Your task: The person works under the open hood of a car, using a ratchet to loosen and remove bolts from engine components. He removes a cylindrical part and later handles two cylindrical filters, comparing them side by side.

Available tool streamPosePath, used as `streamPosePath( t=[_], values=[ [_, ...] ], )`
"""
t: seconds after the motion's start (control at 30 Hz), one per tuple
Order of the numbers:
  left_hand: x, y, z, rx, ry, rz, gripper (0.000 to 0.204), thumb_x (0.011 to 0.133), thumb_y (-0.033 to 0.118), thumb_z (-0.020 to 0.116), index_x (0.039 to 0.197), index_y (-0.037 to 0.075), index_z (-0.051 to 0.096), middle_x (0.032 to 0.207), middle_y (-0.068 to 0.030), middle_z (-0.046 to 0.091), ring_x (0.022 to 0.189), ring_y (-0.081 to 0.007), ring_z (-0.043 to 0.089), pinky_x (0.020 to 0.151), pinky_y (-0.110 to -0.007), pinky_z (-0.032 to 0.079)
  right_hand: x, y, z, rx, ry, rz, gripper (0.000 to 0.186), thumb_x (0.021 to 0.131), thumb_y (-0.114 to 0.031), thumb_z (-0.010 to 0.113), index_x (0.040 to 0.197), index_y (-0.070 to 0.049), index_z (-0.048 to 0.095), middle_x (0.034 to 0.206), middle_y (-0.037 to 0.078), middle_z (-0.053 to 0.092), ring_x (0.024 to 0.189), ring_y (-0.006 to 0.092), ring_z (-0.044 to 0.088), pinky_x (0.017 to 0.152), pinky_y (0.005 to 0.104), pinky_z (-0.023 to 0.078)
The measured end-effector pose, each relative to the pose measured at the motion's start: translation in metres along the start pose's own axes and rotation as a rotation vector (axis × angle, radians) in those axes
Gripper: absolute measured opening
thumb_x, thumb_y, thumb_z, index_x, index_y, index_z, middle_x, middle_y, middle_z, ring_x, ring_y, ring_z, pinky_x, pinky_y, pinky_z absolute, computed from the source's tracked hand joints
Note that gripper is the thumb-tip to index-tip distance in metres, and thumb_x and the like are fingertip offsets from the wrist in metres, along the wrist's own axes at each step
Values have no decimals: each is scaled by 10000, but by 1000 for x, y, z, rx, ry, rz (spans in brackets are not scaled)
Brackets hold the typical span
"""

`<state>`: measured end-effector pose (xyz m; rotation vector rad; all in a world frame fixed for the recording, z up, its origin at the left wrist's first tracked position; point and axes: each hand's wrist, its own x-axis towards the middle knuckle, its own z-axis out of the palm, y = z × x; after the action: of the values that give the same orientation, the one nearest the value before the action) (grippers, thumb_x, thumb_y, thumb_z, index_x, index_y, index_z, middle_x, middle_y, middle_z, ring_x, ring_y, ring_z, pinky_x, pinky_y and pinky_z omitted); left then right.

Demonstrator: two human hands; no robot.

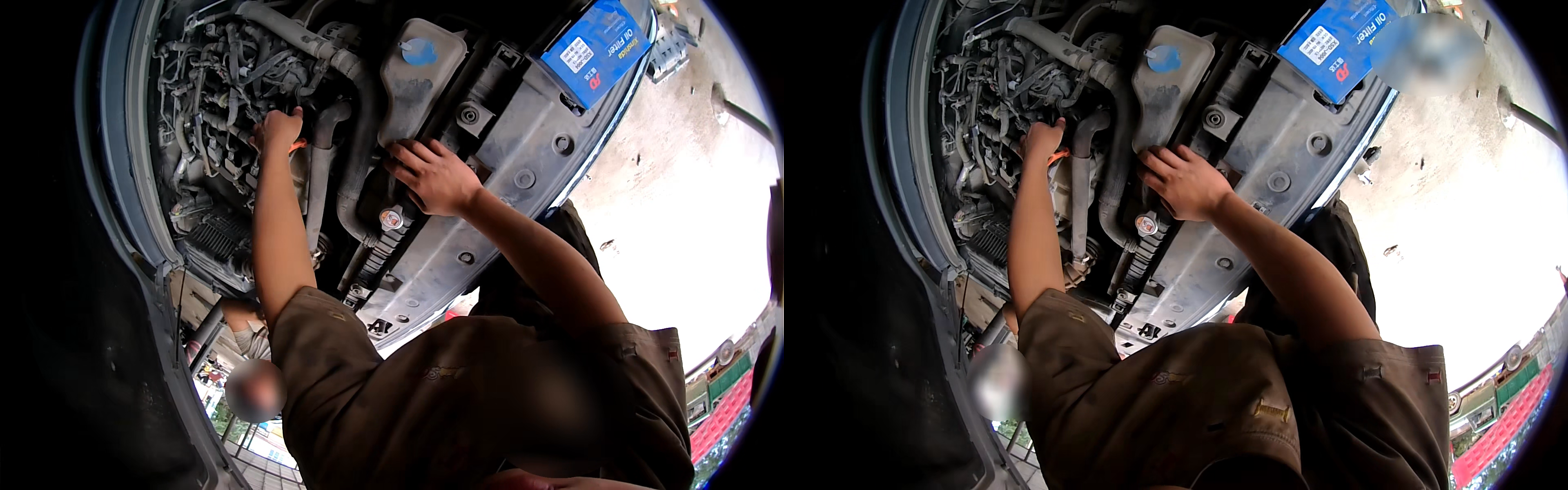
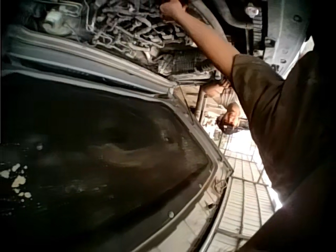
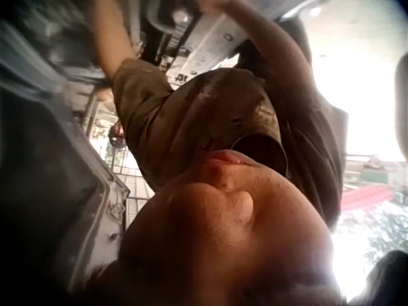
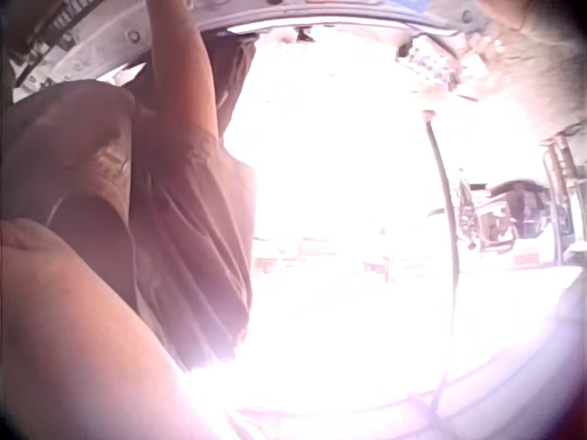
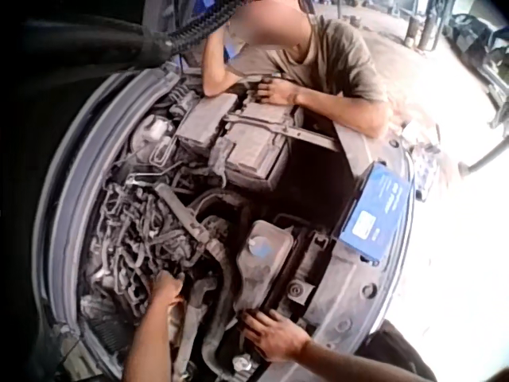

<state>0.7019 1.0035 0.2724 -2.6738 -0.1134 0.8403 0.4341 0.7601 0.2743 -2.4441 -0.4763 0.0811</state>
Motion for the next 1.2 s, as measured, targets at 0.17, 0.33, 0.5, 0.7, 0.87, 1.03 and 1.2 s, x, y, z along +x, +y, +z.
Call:
streamPosePath(
  t=[0.17,0.33,0.5,0.7,0.87,1.03,1.2],
  values=[
    [3,-16,22,-253,169,199,665,744,397,898,1277,50,702,1234,-146,739,1207,-332,673,1036,-490,494,0,0,-2,-10,-15,-5,544,850,-253,653,1367,-87,617,1506,88,492,1376,243,457,1095,387,384],
    [-11,7,0,18,60,79,538,840,563,768,1079,82,779,1097,-141,774,1175,-350,678,1067,-498,433,1,4,0,-6,-27,0,588,829,-246,690,1390,-101,594,1518,89,479,1385,245,456,1094,400,399],
    [-9,1,3,-75,-18,-1,654,898,650,637,1002,21,781,1190,-198,735,1190,-398,647,1087,-632,359,0,1,2,9,-25,3,686,783,-270,772,1420,-123,564,1531,87,464,1378,259,465,1104,418,404],
    [-22,3,3,9,152,150,658,782,522,801,1248,67,708,1181,-183,739,1253,-370,597,1095,-562,365,2,2,-2,-4,-36,-6,566,834,-249,665,1377,-104,605,1518,86,482,1393,240,449,1090,396,395],
    [-22,9,-5,76,67,136,533,779,474,837,1120,73,746,998,-118,769,1213,-296,604,1094,-441,337,2,4,-3,-14,-30,-11,556,827,-266,671,1355,-100,616,1522,83,479,1378,236,458,1085,390,401],
    [-21,16,-6,152,-123,50,559,939,590,642,918,50,784,1011,-80,774,1277,-332,515,1131,-519,253,1,5,0,2,-18,-3,542,831,-272,666,1345,-103,622,1518,86,482,1371,236,463,1079,393,408],
    [-17,9,2,286,117,80,643,917,640,629,1103,40,764,1203,-177,712,1231,-346,562,1152,-540,269,1,4,3,-1,-44,-12,515,845,-258,643,1342,-122,632,1521,83,481,1381,223,455,1074,392,407]
  ],
)
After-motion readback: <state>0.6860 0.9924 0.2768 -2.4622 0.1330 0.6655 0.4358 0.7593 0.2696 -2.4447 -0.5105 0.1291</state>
